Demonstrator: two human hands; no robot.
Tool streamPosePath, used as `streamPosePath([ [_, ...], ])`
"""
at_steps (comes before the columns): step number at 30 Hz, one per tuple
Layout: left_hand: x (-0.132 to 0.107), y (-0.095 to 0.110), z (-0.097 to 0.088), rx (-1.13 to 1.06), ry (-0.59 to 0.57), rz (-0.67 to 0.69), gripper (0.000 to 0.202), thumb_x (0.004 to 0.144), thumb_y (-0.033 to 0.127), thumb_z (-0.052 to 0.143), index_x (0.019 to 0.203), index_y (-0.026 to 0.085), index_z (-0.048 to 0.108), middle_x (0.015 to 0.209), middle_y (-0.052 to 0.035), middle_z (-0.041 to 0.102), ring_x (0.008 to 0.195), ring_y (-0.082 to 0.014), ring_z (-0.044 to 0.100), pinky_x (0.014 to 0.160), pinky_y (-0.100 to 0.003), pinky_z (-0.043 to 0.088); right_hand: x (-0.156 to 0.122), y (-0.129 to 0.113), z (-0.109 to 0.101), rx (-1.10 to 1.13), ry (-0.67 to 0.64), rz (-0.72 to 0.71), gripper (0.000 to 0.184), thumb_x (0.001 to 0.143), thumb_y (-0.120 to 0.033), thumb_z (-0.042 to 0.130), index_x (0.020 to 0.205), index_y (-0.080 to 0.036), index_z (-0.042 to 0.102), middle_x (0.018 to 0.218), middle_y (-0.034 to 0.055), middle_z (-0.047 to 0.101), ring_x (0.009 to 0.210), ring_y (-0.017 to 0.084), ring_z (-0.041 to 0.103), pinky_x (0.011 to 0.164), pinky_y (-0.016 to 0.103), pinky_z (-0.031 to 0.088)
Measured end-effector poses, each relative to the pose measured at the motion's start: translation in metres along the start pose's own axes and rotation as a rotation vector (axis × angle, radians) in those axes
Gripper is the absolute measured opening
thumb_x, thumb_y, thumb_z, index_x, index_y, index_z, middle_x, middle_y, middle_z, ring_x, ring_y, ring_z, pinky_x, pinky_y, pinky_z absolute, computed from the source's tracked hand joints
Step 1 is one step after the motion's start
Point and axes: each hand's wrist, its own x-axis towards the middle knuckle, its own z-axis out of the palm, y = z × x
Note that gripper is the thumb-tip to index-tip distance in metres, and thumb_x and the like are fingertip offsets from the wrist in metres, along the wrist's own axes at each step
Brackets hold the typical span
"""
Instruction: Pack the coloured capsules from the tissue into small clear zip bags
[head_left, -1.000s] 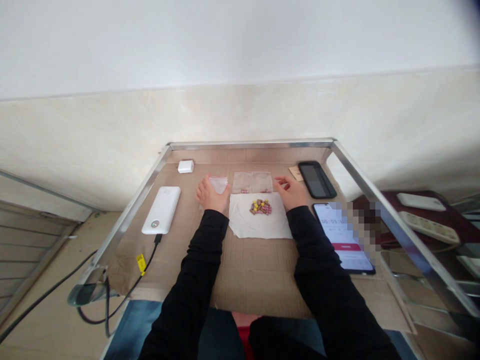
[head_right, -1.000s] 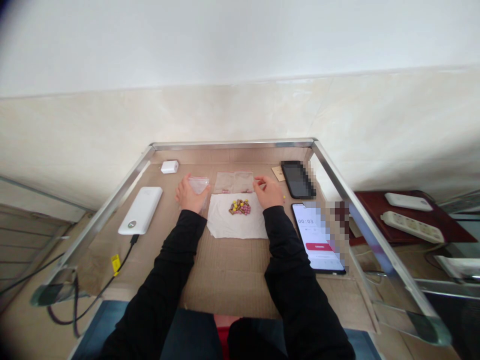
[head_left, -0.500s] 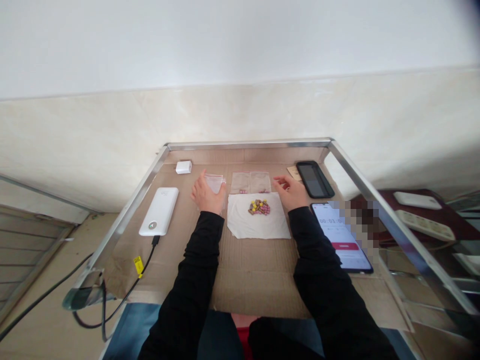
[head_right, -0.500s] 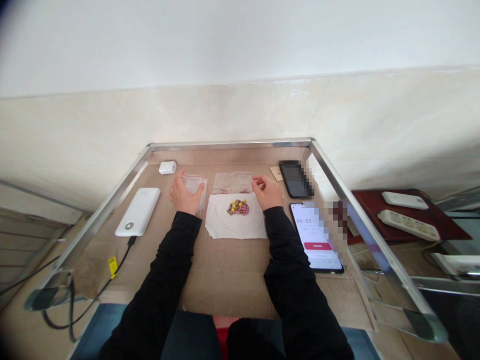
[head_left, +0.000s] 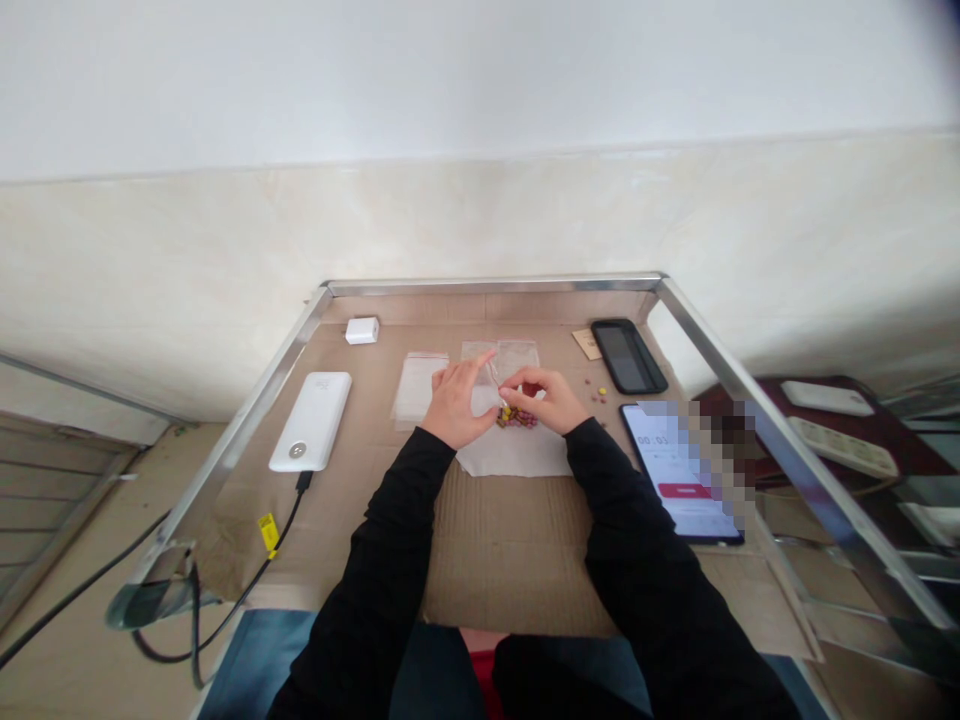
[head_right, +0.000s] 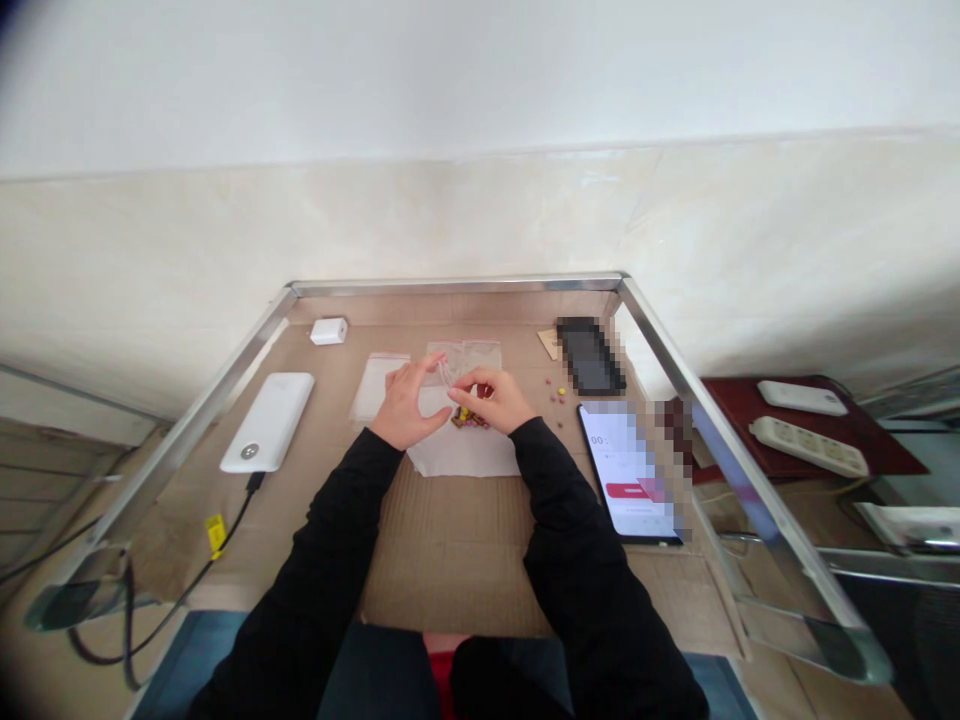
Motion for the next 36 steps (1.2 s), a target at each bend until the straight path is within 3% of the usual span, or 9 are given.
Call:
streamPosePath([
  [3,0.0,0.002,0.003,-0.025,-0.021,0.025,0.072,0.062,0.028,0.061,0.126,0.024,0.028,0.116,-0.0052,0.051,0.102,-0.0218,0.046,0.086,-0.037,0.029,0.0,0.001,0.004,-0.009,-0.018,0.011,0.025,0.071,-0.038,0.057,0.068,-0.013,0.061,0.061,0.0017,0.054,0.049,0.008,0.043,0.048,0.022,0.036],
  [8,0.001,0.003,0.008,-0.017,-0.01,0.012,0.079,0.058,0.049,0.064,0.125,0.023,0.031,0.115,-0.0066,0.051,0.101,-0.0234,0.047,0.085,-0.038,0.029,-0.001,0.003,0.003,0.063,-0.039,0.095,0.028,0.072,-0.04,0.054,0.064,-0.013,0.056,0.055,0.0002,0.051,0.045,0.008,0.045,0.044,0.021,0.036],
  [12,0.001,0.002,0.012,0.015,0.009,-0.013,0.08,0.059,0.057,0.06,0.125,0.022,0.032,0.112,-0.0067,0.054,0.099,-0.0228,0.048,0.083,-0.037,0.03,0.0,0.002,0.002,0.071,-0.031,0.079,0.029,0.071,-0.04,0.055,0.061,-0.013,0.056,0.054,0.0001,0.05,0.047,0.008,0.045,0.047,0.021,0.036],
  [18,0.002,-0.002,0.012,0.047,0.018,-0.023,0.069,0.063,0.058,0.056,0.118,0.021,0.042,0.109,-0.0062,0.056,0.099,-0.0221,0.049,0.084,-0.036,0.031,0.0,0.012,-0.008,-0.012,-0.006,0.082,0.032,0.075,-0.042,0.048,0.069,-0.013,0.059,0.058,0.0008,0.052,0.049,0.008,0.042,0.048,0.021,0.033],
  [25,0.002,-0.006,0.013,0.053,0.001,-0.035,0.064,0.063,0.057,0.057,0.115,0.02,0.046,0.107,-0.0056,0.057,0.098,-0.0218,0.049,0.082,-0.036,0.034,-0.007,0.027,-0.024,-0.415,-0.073,0.115,0.024,0.068,-0.039,0.057,0.073,-0.017,0.064,0.056,-0.0005,0.052,0.05,0.009,0.042,0.049,0.022,0.027],
  [30,0.002,-0.007,0.015,0.033,-0.013,-0.017,0.063,0.064,0.055,0.057,0.114,0.02,0.047,0.109,-0.0058,0.056,0.1,-0.0215,0.049,0.084,-0.036,0.035,-0.009,0.022,-0.021,-0.478,-0.19,0.143,0.025,0.067,-0.042,0.056,0.071,-0.018,0.065,0.056,-0.0007,0.053,0.051,0.009,0.044,0.048,0.022,0.025],
  [36,0.002,-0.008,0.017,0.026,-0.029,0.011,0.062,0.063,0.055,0.058,0.113,0.019,0.048,0.108,-0.0063,0.057,0.098,-0.0219,0.05,0.083,-0.036,0.036,-0.007,0.019,-0.017,-0.497,-0.198,0.159,0.025,0.068,-0.041,0.056,0.071,-0.018,0.065,0.057,-0.0002,0.055,0.05,0.009,0.044,0.048,0.022,0.025],
])
